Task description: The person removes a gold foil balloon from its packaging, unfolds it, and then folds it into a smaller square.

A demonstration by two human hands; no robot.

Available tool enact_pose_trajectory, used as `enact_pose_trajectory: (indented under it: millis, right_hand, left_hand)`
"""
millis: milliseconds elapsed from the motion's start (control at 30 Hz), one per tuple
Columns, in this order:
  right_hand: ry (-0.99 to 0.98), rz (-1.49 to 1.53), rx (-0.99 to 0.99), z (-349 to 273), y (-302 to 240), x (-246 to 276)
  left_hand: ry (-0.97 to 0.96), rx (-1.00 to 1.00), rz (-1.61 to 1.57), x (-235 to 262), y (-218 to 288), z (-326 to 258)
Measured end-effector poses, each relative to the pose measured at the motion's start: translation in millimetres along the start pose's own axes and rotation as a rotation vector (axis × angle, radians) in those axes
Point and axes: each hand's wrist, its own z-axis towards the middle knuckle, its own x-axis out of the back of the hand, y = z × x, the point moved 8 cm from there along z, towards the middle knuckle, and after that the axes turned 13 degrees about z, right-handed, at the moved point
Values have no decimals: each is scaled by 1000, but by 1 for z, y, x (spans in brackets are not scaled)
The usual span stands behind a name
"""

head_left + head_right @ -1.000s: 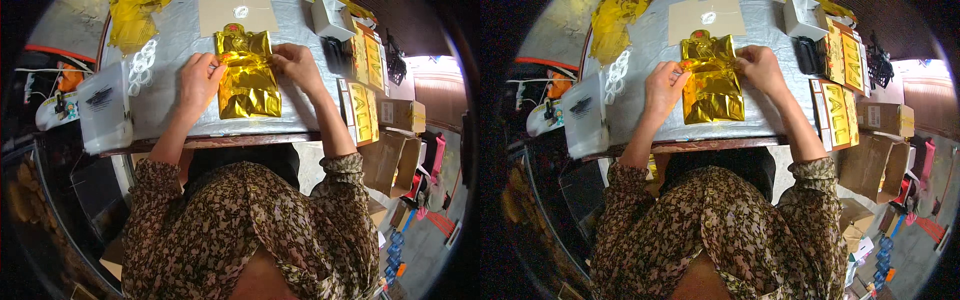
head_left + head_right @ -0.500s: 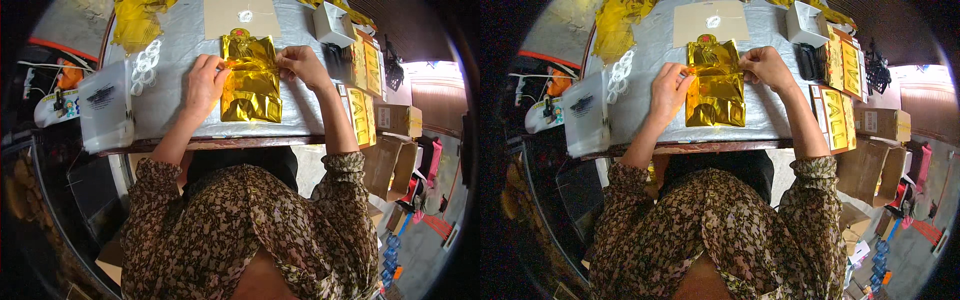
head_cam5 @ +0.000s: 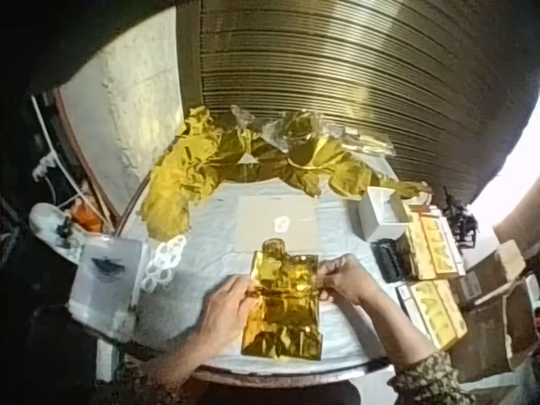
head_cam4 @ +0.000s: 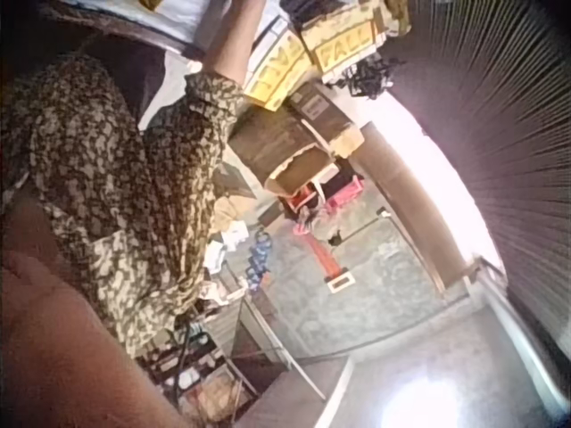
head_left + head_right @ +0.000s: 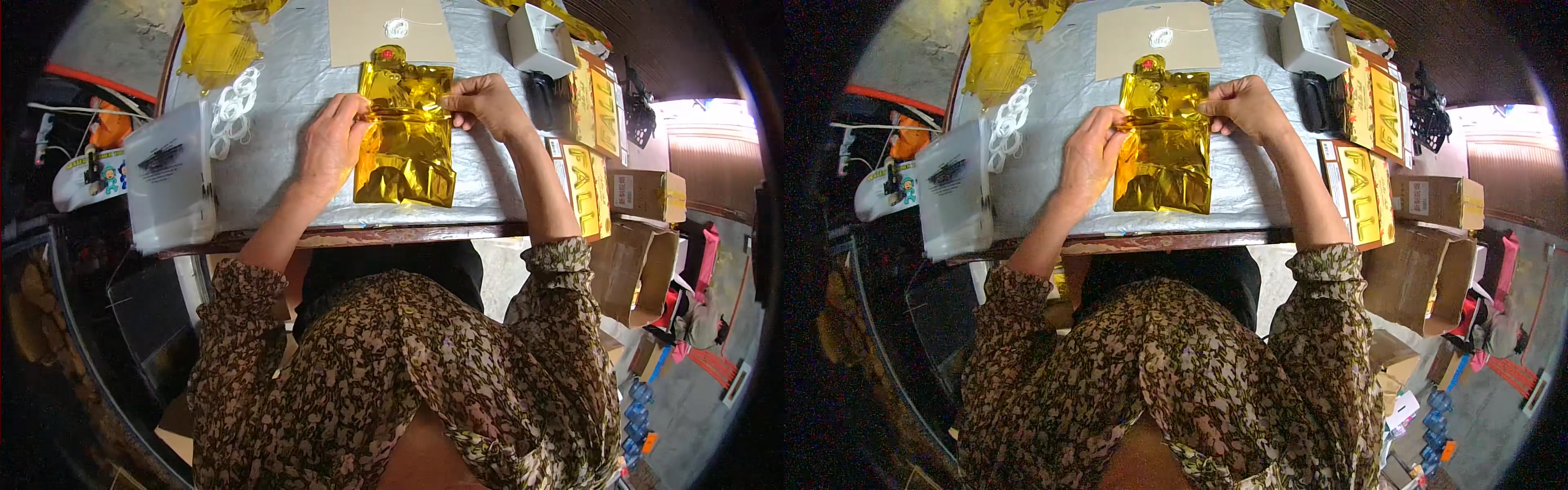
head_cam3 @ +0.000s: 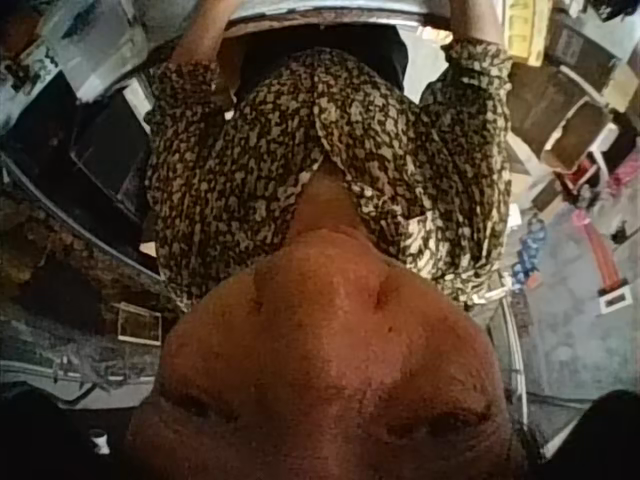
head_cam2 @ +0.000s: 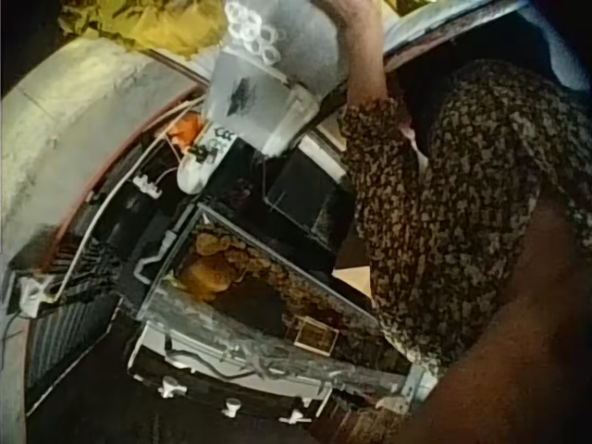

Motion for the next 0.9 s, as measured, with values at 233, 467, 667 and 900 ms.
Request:
enact_pose_trajectory:
  millis: [233, 467, 667, 900]
  right_hand:
    - [6, -161, 67, 8, -4, -1]
    - [91, -391, 236, 12, -8, 1]
    - [156, -623, 432, 5, -19, -9]
    - [89, -585, 320, 13, -14, -5]
  left_hand:
    - [-23, 38, 73, 1, 1, 2]
    - [-55, 121, 151, -3, -5, 2]
    - [98, -1, 118, 8, 4, 4]
    - [2, -364, 186, 3, 40, 5]
